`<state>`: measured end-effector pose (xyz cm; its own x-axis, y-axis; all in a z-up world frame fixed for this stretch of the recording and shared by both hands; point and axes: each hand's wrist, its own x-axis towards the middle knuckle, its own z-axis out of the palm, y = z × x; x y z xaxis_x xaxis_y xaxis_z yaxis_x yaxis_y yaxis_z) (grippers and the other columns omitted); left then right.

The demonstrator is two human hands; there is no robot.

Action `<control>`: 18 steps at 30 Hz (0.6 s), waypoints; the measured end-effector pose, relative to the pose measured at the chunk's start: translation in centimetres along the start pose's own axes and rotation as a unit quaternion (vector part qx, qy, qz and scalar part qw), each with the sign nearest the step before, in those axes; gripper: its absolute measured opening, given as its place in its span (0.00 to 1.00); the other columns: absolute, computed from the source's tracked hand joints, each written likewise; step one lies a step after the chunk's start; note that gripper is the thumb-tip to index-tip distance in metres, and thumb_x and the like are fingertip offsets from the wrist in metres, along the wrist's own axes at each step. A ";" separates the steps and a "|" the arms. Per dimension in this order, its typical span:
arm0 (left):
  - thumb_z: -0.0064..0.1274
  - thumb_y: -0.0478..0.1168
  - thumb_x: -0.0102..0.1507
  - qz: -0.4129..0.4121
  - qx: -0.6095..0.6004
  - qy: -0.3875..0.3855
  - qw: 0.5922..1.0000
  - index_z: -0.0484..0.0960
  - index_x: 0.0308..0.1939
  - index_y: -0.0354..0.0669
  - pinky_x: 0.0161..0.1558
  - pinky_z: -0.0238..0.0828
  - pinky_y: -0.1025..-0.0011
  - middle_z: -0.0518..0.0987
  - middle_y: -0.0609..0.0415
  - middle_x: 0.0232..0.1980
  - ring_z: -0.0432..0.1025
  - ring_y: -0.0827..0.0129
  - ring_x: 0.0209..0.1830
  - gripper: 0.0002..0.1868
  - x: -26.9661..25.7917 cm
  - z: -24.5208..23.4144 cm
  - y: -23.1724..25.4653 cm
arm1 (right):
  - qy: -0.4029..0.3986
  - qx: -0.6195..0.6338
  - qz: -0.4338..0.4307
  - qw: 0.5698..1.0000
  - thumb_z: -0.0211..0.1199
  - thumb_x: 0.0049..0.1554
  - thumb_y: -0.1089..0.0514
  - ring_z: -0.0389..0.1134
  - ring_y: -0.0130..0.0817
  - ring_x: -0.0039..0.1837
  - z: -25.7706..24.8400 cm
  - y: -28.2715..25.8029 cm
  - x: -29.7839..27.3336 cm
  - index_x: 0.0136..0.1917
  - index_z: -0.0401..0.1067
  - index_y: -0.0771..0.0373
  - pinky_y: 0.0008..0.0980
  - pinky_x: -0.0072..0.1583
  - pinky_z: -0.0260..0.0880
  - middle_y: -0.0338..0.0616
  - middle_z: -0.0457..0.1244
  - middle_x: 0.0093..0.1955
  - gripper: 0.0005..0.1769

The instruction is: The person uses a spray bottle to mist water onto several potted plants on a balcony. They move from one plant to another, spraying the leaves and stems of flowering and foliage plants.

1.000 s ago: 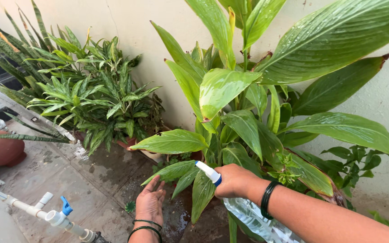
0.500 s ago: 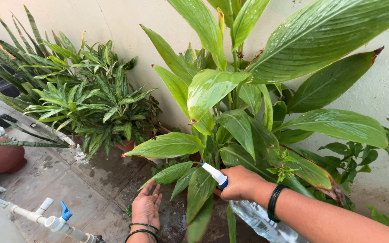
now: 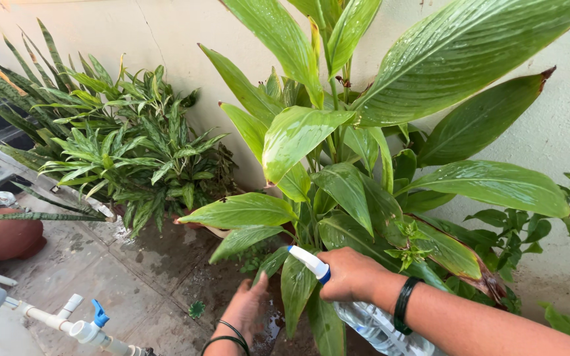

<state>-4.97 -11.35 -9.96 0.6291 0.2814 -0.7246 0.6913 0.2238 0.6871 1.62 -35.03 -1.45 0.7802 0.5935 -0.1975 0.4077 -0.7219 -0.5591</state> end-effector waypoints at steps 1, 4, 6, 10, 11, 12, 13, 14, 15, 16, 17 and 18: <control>0.50 0.67 0.62 -0.011 0.006 -0.020 1.000 0.41 0.82 0.60 0.76 0.42 0.35 0.56 0.42 0.82 0.49 0.46 0.83 0.52 0.6 0.2 -0.5 | -0.003 0.000 0.005 1.000 0.65 0.39 0.54 0.70 0.53 0.55 -0.1 0.1 -0.2 0.50 0.74 0.57 0.44 0.56 0.72 0.50 0.70 0.49 0.23; 0.43 0.73 0.60 -0.040 0.016 -0.066 0.997 0.51 0.81 0.61 0.73 0.45 0.36 0.65 0.43 0.77 0.56 0.47 0.77 0.50 2.4 0.8 -2.2 | -0.018 0.001 0.025 1.000 0.65 0.40 0.53 0.71 0.52 0.55 -0.2 0.6 -0.9 0.49 0.75 0.56 0.44 0.56 0.72 0.49 0.70 0.49 0.21; 0.45 0.73 0.60 -0.049 0.012 -0.073 0.996 0.53 0.80 0.59 0.71 0.53 0.40 0.71 0.45 0.71 0.68 0.49 0.70 0.49 3.2 0.9 -2.8 | -0.023 0.002 0.013 1.000 0.66 0.41 0.52 0.71 0.52 0.55 -0.1 1.1 -1.1 0.49 0.75 0.56 0.44 0.56 0.72 0.49 0.70 0.49 0.20; 0.53 0.62 0.63 -0.026 -0.033 -0.120 0.992 0.71 0.68 0.51 0.60 0.66 0.46 0.82 0.50 0.54 0.75 0.60 0.53 0.34 3.3 1.3 -3.6 | -0.023 0.003 -0.035 0.999 0.67 0.40 0.52 0.70 0.52 0.54 0.4 2.3 -1.3 0.48 0.75 0.57 0.44 0.56 0.71 0.50 0.70 0.48 0.20; 0.54 0.57 0.63 -0.015 -0.044 -0.127 0.991 0.75 0.65 0.48 0.57 0.71 0.45 0.81 0.51 0.50 0.75 0.60 0.49 0.30 3.3 1.4 -3.8 | -0.023 0.002 -0.042 0.999 0.67 0.40 0.53 0.70 0.52 0.54 0.4 2.5 -1.4 0.48 0.75 0.57 0.44 0.56 0.72 0.50 0.70 0.48 0.21; 0.55 0.53 0.63 -0.003 -0.057 -0.134 0.989 0.79 0.62 0.46 0.53 0.75 0.44 0.81 0.52 0.46 0.76 0.60 0.46 0.26 3.4 1.4 -3.8 | -0.024 0.006 -0.033 0.999 0.67 0.40 0.53 0.71 0.52 0.54 0.4 2.6 -1.6 0.48 0.74 0.57 0.44 0.56 0.72 0.49 0.70 0.48 0.21; 0.56 0.50 0.63 -0.001 -0.046 -0.120 0.992 0.80 0.60 0.47 0.52 0.75 0.47 0.82 0.54 0.47 0.76 0.61 0.46 0.23 3.5 1.5 -3.8 | -0.025 0.010 -0.025 0.999 0.66 0.40 0.53 0.71 0.51 0.54 0.3 2.7 -1.9 0.48 0.74 0.57 0.44 0.55 0.72 0.49 0.70 0.47 0.20; 0.57 0.47 0.63 0.000 -0.035 -0.107 0.994 0.80 0.58 0.47 0.51 0.74 0.50 0.82 0.55 0.48 0.76 0.62 0.47 0.20 3.7 1.5 -3.8 | -0.026 0.014 -0.016 0.999 0.66 0.39 0.53 0.71 0.51 0.53 0.2 2.8 -2.1 0.48 0.74 0.56 0.44 0.55 0.72 0.49 0.70 0.47 0.20; 0.58 0.44 0.63 0.001 -0.025 -0.093 0.995 0.81 0.56 0.48 0.50 0.73 0.54 0.82 0.56 0.48 0.76 0.63 0.48 0.17 3.9 1.5 -3.8 | -0.028 0.022 -0.015 0.999 0.66 0.39 0.53 0.72 0.50 0.53 0.0 2.8 -2.1 0.48 0.75 0.56 0.43 0.55 0.73 0.49 0.71 0.46 0.20; 0.58 0.42 0.63 0.025 -0.065 -0.079 0.994 0.80 0.55 0.46 0.49 0.75 0.55 0.83 0.54 0.47 0.77 0.62 0.46 0.17 4.2 1.3 -3.8 | -0.030 0.029 -0.014 0.999 0.66 0.39 0.53 0.72 0.50 0.52 -0.2 2.8 -2.2 0.48 0.75 0.56 0.42 0.55 0.73 0.48 0.71 0.46 0.20; 0.58 0.39 0.63 0.049 -0.105 -0.064 0.991 0.79 0.55 0.44 0.48 0.78 0.57 0.83 0.52 0.46 0.78 0.61 0.44 0.16 4.4 1.0 -3.7 | -0.032 0.037 -0.013 0.999 0.66 0.40 0.52 0.73 0.49 0.52 -0.3 2.9 -2.3 0.48 0.76 0.56 0.41 0.55 0.73 0.48 0.72 0.45 0.20; 0.58 0.37 0.63 0.073 -0.145 -0.049 0.985 0.79 0.54 0.41 0.47 0.80 0.59 0.84 0.49 0.45 0.80 0.60 0.43 0.16 4.7 0.7 -3.7 | -0.036 0.028 -0.004 0.999 0.66 0.39 0.53 0.73 0.50 0.52 -0.4 2.9 -2.3 0.48 0.76 0.56 0.41 0.55 0.73 0.49 0.71 0.45 0.21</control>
<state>-4.33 -11.48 -15.90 0.7553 0.2413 -0.6093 0.4694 0.4496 0.7599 1.18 -38.67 -2.33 0.7397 0.6248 -0.2500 0.3847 -0.6974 -0.6047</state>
